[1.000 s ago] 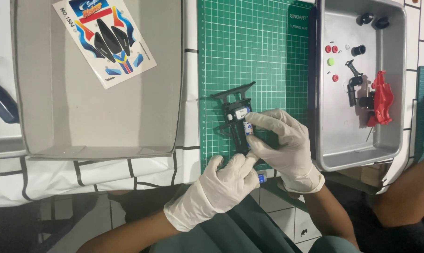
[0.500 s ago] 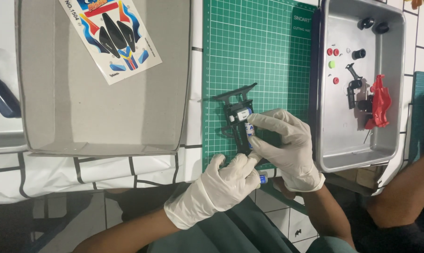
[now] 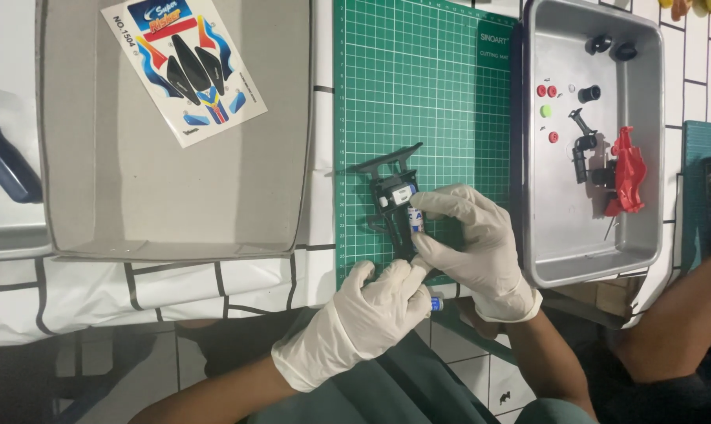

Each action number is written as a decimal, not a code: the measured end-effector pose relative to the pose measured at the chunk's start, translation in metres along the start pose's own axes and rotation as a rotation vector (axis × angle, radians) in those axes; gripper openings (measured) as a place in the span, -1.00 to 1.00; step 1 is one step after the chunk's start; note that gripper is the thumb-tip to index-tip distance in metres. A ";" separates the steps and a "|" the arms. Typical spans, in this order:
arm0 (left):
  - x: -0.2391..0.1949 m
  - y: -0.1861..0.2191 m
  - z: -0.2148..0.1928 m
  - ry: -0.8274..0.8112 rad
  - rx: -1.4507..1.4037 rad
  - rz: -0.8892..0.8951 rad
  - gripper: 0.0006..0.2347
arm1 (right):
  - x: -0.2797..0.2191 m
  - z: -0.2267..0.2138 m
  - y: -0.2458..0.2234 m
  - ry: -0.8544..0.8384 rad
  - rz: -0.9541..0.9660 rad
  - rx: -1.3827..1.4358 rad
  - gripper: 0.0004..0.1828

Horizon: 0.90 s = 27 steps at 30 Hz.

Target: Unboxing a toy car kit and installing batteries into the chassis on a workspace.

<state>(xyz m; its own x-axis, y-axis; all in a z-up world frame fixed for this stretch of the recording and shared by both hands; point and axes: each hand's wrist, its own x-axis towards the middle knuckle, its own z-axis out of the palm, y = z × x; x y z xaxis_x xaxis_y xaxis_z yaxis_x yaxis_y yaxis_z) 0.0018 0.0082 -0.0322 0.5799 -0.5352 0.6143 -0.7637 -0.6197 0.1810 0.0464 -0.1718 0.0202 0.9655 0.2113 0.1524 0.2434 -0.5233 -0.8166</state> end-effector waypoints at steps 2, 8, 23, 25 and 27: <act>-0.005 0.001 0.006 0.035 -0.048 0.010 -0.86 | 0.001 0.000 -0.002 -0.025 0.008 -0.166 -0.66; -0.004 -0.002 0.003 0.038 -0.013 0.043 -0.86 | -0.001 -0.002 0.002 -0.025 0.019 -0.051 -0.67; -0.002 -0.003 0.004 0.048 0.033 0.022 -0.74 | 0.000 0.001 0.003 -0.025 -0.033 -0.152 -0.63; -0.001 -0.005 0.001 0.028 0.010 0.025 -0.77 | 0.001 0.000 0.005 -0.031 -0.038 -0.135 -0.66; -0.002 -0.005 0.001 0.007 -0.016 0.028 -0.81 | 0.001 0.000 0.006 -0.037 -0.041 -0.117 -0.69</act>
<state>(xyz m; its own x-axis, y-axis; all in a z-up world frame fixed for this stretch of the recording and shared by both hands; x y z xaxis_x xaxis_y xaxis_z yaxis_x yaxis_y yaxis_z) 0.0049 0.0112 -0.0352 0.5559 -0.5483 0.6248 -0.7842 -0.5952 0.1754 0.0486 -0.1747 0.0158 0.9510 0.2636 0.1617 0.2937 -0.6062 -0.7391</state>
